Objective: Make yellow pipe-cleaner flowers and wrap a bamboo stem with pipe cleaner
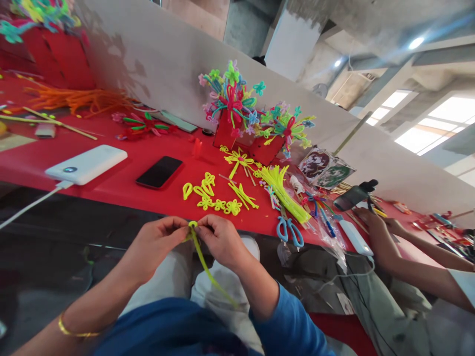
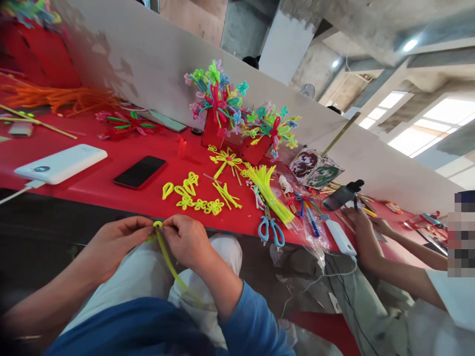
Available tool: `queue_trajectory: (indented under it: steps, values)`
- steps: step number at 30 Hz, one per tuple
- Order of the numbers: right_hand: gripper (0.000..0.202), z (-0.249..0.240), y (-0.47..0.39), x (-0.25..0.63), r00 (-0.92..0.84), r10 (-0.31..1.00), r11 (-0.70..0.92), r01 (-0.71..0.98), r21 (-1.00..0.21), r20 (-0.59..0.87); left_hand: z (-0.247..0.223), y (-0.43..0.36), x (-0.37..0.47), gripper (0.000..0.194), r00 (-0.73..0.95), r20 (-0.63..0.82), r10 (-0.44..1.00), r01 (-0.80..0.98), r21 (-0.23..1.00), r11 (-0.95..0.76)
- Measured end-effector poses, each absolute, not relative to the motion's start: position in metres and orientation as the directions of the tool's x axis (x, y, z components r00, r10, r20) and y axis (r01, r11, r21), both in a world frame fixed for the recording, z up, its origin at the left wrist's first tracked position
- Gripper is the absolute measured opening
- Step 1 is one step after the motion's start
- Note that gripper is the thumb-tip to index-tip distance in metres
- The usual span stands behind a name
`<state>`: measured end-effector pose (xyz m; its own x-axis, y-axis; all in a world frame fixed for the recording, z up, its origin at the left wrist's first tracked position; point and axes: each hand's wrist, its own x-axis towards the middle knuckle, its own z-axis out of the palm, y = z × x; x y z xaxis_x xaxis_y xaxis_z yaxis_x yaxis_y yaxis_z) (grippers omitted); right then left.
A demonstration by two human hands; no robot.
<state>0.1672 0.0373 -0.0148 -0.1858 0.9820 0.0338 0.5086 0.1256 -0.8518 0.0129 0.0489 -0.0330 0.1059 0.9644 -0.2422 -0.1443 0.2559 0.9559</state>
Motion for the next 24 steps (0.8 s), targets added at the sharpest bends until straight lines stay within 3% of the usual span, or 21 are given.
queue_trajectory:
  steps: [5,14,20,24]
  values:
    - [0.010,-0.021,0.038,0.165,-0.152,0.988,0.086,0.398,-0.913,0.026,-0.033,0.049,0.016,0.031,0.089,-0.285,0.954,-0.259,0.919,0.299]
    - [0.002,-0.035,0.041,0.161,-0.124,0.992,-0.007,0.243,-0.970,-0.038,-0.029,0.044,0.017,0.039,0.050,-0.276,0.960,-0.255,0.926,0.279]
    - [0.006,-0.036,0.042,0.157,-0.030,0.998,-0.051,0.237,-0.970,-0.060,-0.030,0.041,0.022,0.042,0.012,-0.263,0.965,-0.271,0.928,0.256]
    - [0.003,-0.034,0.041,0.160,-0.059,0.997,-0.038,0.259,-0.965,-0.056,-0.031,0.042,0.022,0.040,0.078,-0.272,0.959,-0.268,0.921,0.283]
